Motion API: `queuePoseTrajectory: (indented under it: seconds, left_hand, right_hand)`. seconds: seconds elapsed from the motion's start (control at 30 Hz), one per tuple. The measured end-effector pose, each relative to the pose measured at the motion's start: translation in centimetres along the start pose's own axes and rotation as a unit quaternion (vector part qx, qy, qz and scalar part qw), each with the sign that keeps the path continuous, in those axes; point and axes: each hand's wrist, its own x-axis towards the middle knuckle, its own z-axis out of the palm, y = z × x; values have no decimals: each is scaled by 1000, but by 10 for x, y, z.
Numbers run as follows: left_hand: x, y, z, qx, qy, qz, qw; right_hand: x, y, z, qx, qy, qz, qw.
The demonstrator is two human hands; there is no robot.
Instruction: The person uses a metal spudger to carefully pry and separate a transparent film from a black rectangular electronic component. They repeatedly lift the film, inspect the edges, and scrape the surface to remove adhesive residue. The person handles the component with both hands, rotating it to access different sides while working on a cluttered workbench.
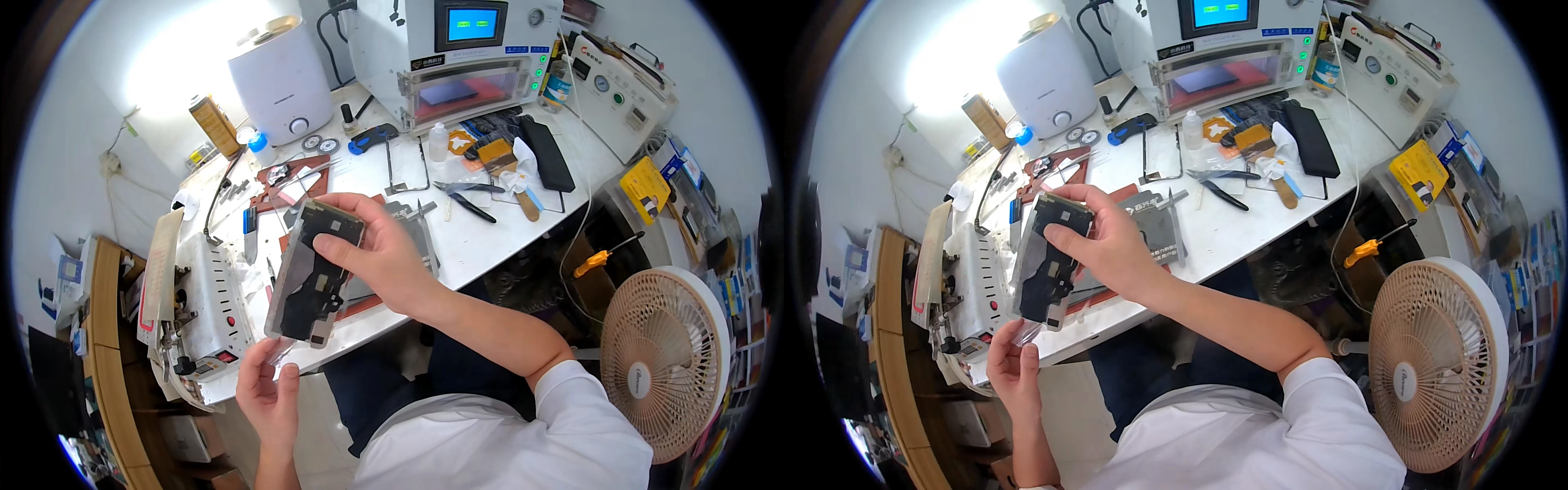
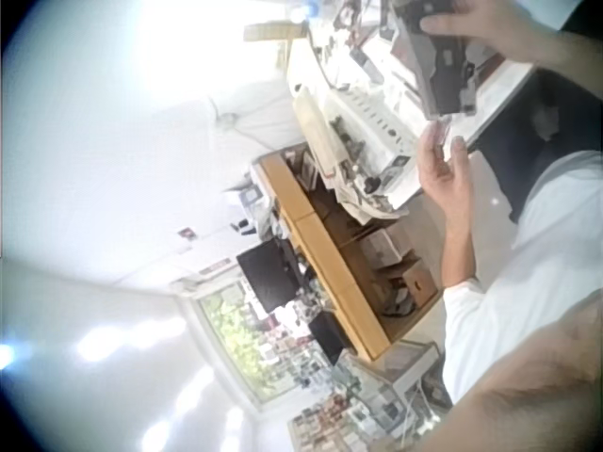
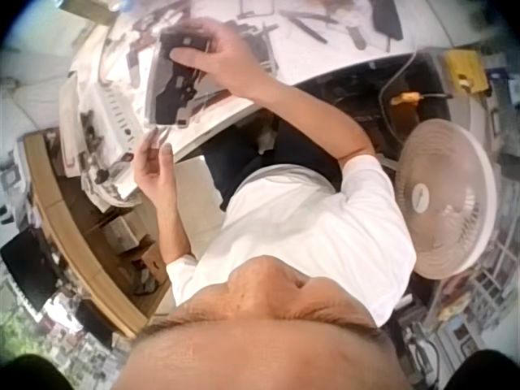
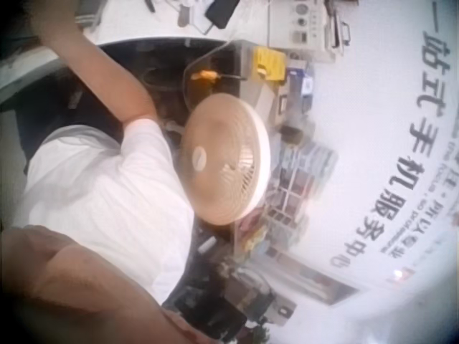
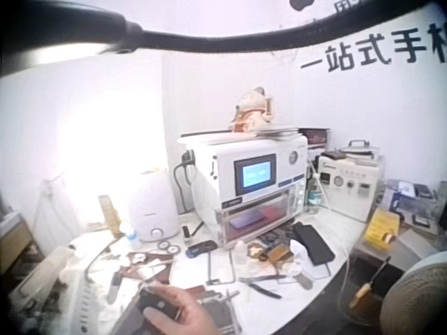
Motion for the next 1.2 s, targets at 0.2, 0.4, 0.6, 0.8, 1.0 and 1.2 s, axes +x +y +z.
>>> queuePoseTrajectory:
  seconds: [0.2, 0.4, 0.6, 0.8, 1.0, 1.2]
  left_hand:
    - [9, 18, 13, -86, -41, -28, 995]
    - [5, 23, 18, -91, -83, -159, 980]
    - [17, -9, 50, -154, -93, -243, 953]
    - [13, -11, 71, 87, -68, -26, 994]
    - [-2, 15, 73, 244, -7, 97, 965]
    - [-7, 38, 69, 322, 88, 141, 932]
  right_hand:
    - [-3, -8, -5, 17, 20, -37, 999]
    - [2, -4, -4, -23, 29, 21, 999]
    - [33, 27, -35, -178, 41, 127, 975]
    - [66, 37, -55, -230, 28, 215, 949]
    - [58, 16, -25, -119, -37, 283, 951]
    - [58, 7, -7, -82, -45, 262, 961]
